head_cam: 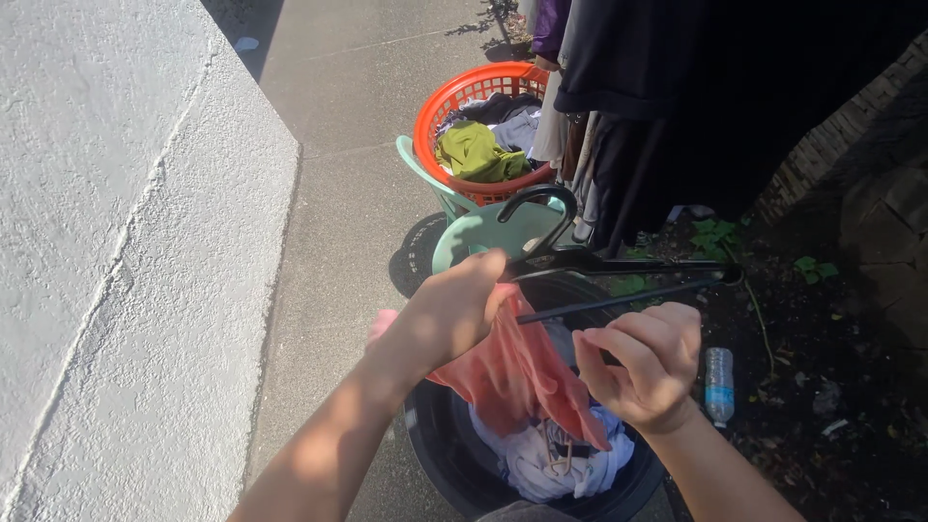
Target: Hanging various items of clothing on hangers and placing them on an outdoor drying rack.
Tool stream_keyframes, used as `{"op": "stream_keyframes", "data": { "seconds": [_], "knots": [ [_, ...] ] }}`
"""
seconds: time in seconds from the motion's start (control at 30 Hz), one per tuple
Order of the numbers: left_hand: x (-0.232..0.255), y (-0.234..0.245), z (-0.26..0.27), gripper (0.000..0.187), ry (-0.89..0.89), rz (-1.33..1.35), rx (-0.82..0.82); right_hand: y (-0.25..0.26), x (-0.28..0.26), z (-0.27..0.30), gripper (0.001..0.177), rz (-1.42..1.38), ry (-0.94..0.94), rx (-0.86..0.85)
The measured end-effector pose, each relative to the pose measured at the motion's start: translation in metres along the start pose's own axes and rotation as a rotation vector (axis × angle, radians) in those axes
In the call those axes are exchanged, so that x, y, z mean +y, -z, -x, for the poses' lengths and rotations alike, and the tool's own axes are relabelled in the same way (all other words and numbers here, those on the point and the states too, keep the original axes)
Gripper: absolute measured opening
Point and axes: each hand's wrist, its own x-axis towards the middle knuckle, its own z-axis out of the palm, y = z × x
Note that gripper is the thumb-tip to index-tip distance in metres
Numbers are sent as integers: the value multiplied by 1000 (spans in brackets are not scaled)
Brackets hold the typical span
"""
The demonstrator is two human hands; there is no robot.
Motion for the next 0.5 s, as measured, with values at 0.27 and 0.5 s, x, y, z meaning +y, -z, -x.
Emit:
{"op": "stream_keyframes", "data": {
  "seconds": [0.27, 0.5],
  "knots": [
    [40, 38, 1, 28, -111, 140, 11, -132, 43, 167, 27, -461, -608, -206],
    [0, 49, 30, 26, 17, -18, -26, -108, 104, 153, 58, -463, -1316, -316]
  ]
}}
